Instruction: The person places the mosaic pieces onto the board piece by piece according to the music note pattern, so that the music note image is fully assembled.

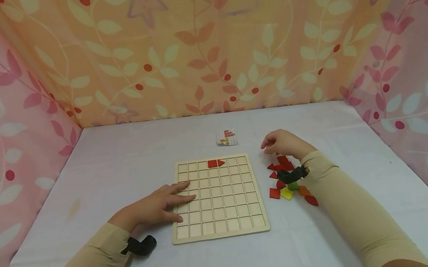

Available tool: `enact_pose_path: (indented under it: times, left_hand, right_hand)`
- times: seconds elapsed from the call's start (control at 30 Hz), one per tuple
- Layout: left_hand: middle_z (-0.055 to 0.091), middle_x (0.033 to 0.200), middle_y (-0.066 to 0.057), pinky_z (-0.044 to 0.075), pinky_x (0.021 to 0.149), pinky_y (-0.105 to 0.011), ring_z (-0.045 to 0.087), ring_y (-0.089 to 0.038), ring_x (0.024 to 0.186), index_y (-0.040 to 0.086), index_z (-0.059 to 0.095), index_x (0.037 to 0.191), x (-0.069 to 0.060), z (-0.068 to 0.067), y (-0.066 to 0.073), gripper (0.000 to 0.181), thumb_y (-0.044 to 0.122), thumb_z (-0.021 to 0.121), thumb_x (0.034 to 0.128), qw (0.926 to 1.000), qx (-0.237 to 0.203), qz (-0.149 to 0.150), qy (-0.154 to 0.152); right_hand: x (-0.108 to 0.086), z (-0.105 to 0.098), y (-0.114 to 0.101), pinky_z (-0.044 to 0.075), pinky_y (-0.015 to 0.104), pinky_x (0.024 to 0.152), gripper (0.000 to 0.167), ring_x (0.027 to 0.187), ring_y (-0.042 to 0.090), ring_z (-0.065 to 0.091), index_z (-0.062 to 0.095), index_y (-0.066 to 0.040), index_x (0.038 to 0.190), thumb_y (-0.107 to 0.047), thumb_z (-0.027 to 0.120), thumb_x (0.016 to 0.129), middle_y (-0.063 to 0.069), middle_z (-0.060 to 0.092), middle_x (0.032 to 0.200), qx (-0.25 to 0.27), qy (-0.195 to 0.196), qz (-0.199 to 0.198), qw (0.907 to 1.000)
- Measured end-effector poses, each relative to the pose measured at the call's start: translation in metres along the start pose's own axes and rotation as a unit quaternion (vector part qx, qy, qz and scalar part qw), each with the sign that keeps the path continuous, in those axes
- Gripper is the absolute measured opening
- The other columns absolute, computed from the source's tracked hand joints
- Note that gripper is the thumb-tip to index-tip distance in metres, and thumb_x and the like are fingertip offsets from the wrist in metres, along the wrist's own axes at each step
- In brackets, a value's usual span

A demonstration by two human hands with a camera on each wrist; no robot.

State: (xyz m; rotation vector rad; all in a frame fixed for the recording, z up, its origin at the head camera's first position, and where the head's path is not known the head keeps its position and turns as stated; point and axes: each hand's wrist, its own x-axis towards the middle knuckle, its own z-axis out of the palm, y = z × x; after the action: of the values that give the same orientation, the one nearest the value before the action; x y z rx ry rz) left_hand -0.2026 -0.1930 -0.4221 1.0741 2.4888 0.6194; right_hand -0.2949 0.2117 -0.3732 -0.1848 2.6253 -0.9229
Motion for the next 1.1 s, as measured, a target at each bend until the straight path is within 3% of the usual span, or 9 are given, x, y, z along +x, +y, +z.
enact_pose_path:
  times: [0.2,0.43,0.8,1.1]
  left_hand:
    - [0.013,0.153,0.000,0.027,0.099,-0.045,0.027,-0.023,0.127,0.034,0.041,0.137,0.000,0.000,-0.001,0.064,0.044,0.066,0.0790,1.0000,-0.003,0.001,-0.002]
    - [0.013,0.153,0.000,0.028,0.098,-0.044,0.027,-0.022,0.126,0.033,0.041,0.137,0.000,0.001,-0.001,0.064,0.044,0.066,0.0791,1.0000,-0.003,0.006,0.000]
    - [0.014,0.153,-0.001,0.027,0.098,-0.045,0.027,-0.024,0.126,0.033,0.041,0.137,0.000,-0.001,0.000,0.064,0.045,0.066,0.0790,1.0000,-0.003,0.007,0.001]
    - [0.012,0.153,0.001,0.027,0.099,-0.046,0.025,-0.023,0.128,0.035,0.040,0.137,0.000,0.001,-0.003,0.065,0.047,0.065,0.0785,1.0000,-0.006,0.004,0.001]
  right_hand:
    - [-0.008,-0.010,0.021,0.041,0.033,0.069,0.020,0.081,0.027,0.050,0.065,-0.007,0.104,-0.013,0.062,0.086,0.009,0.060,0.088,-0.006,-0.006,0.035,0.9994]
    - [-0.015,-0.013,0.039,0.044,0.032,0.068,0.021,0.083,0.025,0.049,0.064,-0.010,0.105,-0.016,0.064,0.085,0.008,0.062,0.092,-0.010,-0.013,0.071,0.9973]
    - [-0.015,-0.012,0.053,0.042,0.030,0.064,0.020,0.079,0.024,0.048,0.065,-0.011,0.102,-0.008,0.066,0.082,0.010,0.056,0.092,-0.034,-0.052,0.068,0.9958]
    - [-0.015,-0.012,0.055,0.043,0.030,0.064,0.017,0.080,0.024,0.048,0.060,-0.010,0.097,-0.009,0.067,0.081,0.009,0.056,0.091,-0.041,-0.049,0.074,0.9952]
